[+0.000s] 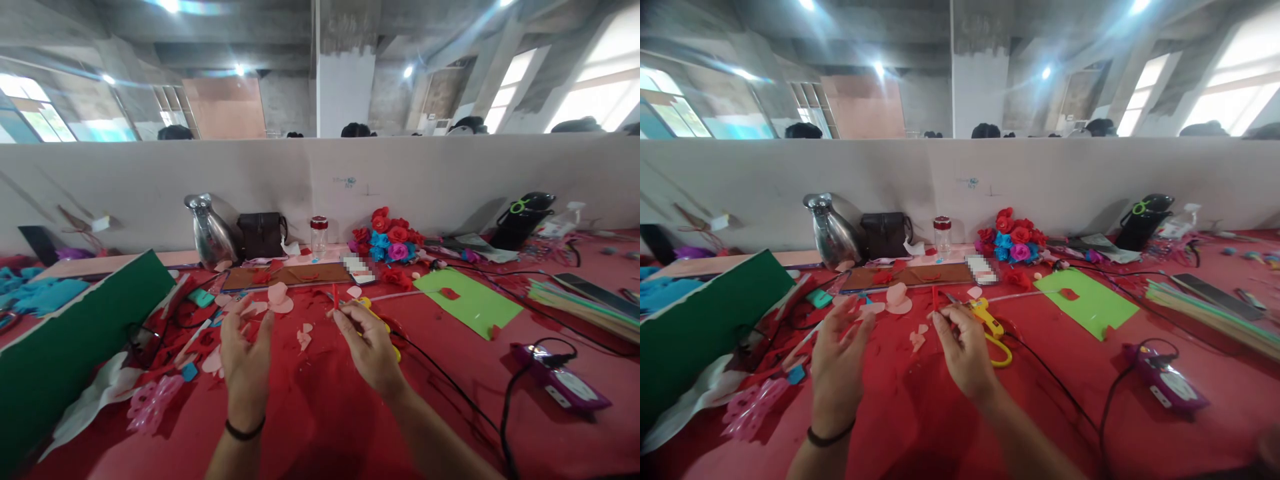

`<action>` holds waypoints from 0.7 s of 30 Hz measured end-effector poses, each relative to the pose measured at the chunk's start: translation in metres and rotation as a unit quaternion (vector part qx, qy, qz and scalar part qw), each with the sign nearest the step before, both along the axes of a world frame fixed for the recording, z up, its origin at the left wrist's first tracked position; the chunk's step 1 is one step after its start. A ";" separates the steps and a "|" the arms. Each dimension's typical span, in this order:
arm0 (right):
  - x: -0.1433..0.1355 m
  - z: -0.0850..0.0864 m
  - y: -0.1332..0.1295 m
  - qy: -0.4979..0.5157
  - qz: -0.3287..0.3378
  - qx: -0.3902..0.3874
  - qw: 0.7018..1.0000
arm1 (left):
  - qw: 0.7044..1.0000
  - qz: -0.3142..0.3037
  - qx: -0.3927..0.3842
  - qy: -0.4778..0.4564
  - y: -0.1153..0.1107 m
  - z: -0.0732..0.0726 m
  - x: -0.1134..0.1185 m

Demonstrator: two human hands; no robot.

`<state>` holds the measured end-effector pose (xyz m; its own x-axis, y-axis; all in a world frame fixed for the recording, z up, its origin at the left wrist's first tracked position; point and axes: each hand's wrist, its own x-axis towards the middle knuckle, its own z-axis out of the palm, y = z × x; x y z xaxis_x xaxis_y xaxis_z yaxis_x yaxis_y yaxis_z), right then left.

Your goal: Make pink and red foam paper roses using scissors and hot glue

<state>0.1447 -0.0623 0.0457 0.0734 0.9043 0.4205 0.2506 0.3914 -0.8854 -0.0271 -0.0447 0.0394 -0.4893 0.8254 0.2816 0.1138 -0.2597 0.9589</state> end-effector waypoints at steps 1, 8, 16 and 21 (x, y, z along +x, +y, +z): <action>0.000 0.001 -0.001 -0.008 0.002 0.011 1.000 | 1.000 -0.016 -0.002 -0.001 -0.002 0.001 -0.002; -0.010 0.003 -0.008 0.007 0.048 0.020 0.999 | 0.938 -0.336 -0.081 -0.033 -0.019 0.023 0.020; -0.019 0.001 -0.014 0.283 0.255 -0.152 0.912 | 0.908 -0.412 -0.052 -0.063 -0.022 0.035 0.024; -0.016 -0.001 -0.013 0.343 0.255 -0.187 0.885 | 0.900 -0.426 -0.066 -0.061 -0.023 0.038 0.027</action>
<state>0.1291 -0.0749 0.0449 -0.2623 0.9598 0.0999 -0.5206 -0.0536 -0.8521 0.0002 -0.0680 0.0776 0.3165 0.9382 0.1402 -0.1815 -0.0851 0.9797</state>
